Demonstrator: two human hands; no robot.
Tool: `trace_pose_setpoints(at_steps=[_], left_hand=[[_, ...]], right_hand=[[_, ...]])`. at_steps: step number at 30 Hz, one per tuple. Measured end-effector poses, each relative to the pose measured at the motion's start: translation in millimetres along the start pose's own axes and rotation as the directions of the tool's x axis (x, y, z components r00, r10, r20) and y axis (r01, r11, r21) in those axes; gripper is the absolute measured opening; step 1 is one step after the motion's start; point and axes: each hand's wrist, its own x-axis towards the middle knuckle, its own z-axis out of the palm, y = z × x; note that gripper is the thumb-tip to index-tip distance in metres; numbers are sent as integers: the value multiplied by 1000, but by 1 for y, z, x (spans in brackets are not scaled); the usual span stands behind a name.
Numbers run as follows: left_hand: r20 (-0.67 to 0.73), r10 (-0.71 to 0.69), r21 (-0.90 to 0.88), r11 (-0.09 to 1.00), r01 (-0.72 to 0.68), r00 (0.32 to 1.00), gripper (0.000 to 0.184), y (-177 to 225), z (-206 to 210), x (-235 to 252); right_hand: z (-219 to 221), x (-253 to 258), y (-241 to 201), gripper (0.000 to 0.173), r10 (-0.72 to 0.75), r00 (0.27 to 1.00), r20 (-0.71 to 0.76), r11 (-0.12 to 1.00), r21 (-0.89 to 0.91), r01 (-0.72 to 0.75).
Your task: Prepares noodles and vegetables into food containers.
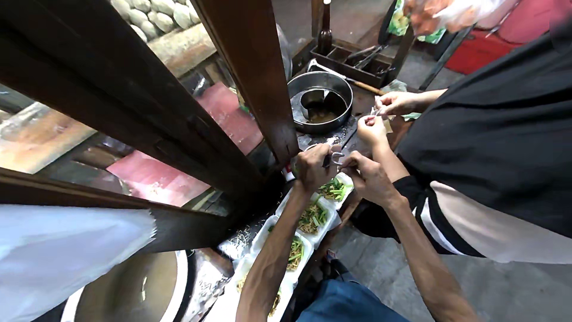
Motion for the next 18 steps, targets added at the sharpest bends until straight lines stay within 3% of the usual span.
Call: trace_pose_setpoints(at_steps=[11, 18], left_hand=[[-8, -11, 5, 1000, 11, 1000, 34, -2, -3, 0], [-7, -24, 29, 999, 24, 1000, 38, 3, -12, 0]], right_hand=[[-3, -10, 0, 11, 25, 999, -36, 1000, 2, -25], [-2, -9, -4, 11, 56, 987, -149, 998, 17, -54]])
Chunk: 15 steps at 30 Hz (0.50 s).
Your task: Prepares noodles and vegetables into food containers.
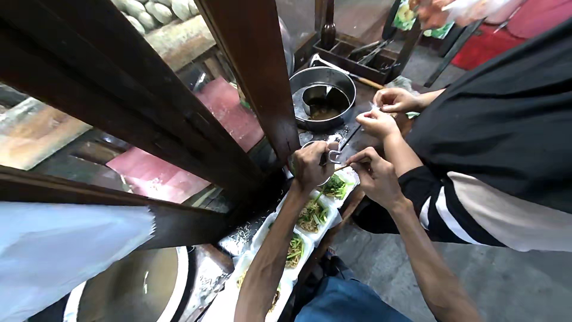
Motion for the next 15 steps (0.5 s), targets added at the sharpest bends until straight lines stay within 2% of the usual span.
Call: trace_pose_setpoints(at_steps=[4, 7, 12, 15], left_hand=[[13, -94, -41, 995, 95, 995, 39, 16, -28, 1], [-51, -87, -60, 995, 84, 995, 39, 28, -50, 2], [-140, -67, -48, 997, 61, 988, 43, 42, -84, -13], [-169, -60, -16, 998, 58, 984, 47, 48, -102, -26]], right_hand=[[10, -8, -9, 12, 182, 979, -91, 976, 138, -169], [24, -15, -14, 14, 250, 963, -105, 951, 216, -223], [71, -29, -14, 13, 32, 999, -11, 975, 218, -29], [85, -36, -26, 12, 21, 997, 77, 967, 253, -40]])
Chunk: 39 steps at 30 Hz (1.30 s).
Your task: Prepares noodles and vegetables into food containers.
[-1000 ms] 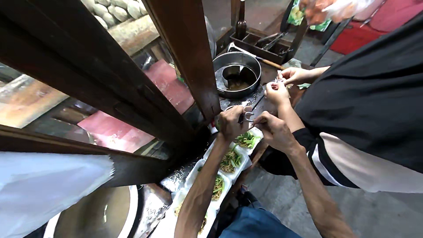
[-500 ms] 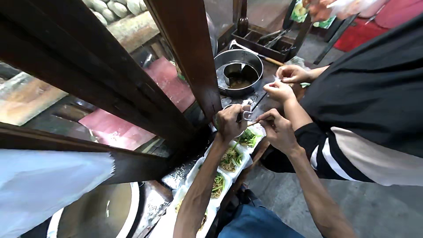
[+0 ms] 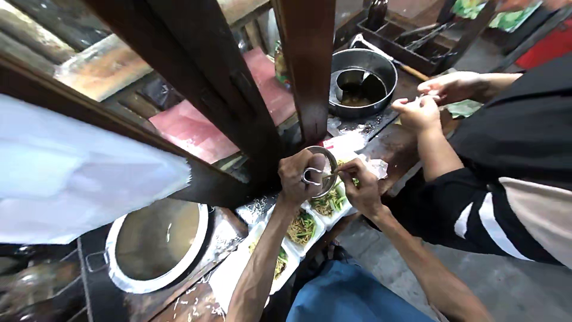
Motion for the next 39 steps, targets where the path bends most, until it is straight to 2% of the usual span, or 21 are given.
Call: trace_pose_setpoints(at_steps=[2, 5, 8, 12, 14, 18, 22, 27, 31, 33, 36, 39], left_hand=[[-26, -20, 38, 999, 21, 999, 48, 4, -14, -5], [-78, -42, -8, 999, 42, 996, 46, 5, -30, -13], [-111, -41, -44, 998, 36, 993, 45, 10, -37, -14], [-115, -103, 17, 994, 105, 988, 44, 22, -53, -18], [-123, -129, 55, 989, 137, 984, 44, 26, -62, -22], [-149, -65, 91, 993, 79, 987, 45, 29, -78, -29], [-170, -74, 105, 990, 93, 983, 46, 36, -91, -38], [-214, -33, 168, 983, 70, 976, 46, 42, -105, -54], [-244, -45, 225, 969, 102, 969, 49, 46, -108, -60], [-237, -60, 231, 966, 116, 970, 48, 48, -112, -65], [-238, -103, 211, 965, 155, 966, 46, 51, -117, -73], [-263, -132, 243, 950, 198, 956, 46, 55, -123, -78]], right_hand=[[3, 2, -9, 10, 31, 999, 17, 998, 62, -32], [9, 12, -15, 10, -63, 996, -69, 986, 147, 72], [23, 16, -8, 13, -171, 985, -20, 984, 51, 171], [29, 2, -17, 10, -91, 982, 166, 996, 17, 90], [24, 1, -26, 9, -55, 981, 188, 996, 75, 41], [29, 2, -32, 10, -62, 985, 158, 993, 114, 44], [37, -6, -39, 10, -29, 968, 248, 991, 131, -4], [47, -6, -39, 13, 1, 989, 146, 975, 218, -33], [65, -21, -35, 13, 13, 976, 215, 971, 229, -63], [66, -28, -39, 15, 64, 971, 232, 963, 241, -121], [60, -38, -43, 17, 144, 964, 221, 932, 298, -208], [58, -48, -47, 15, 136, 973, 184, 912, 361, -196]])
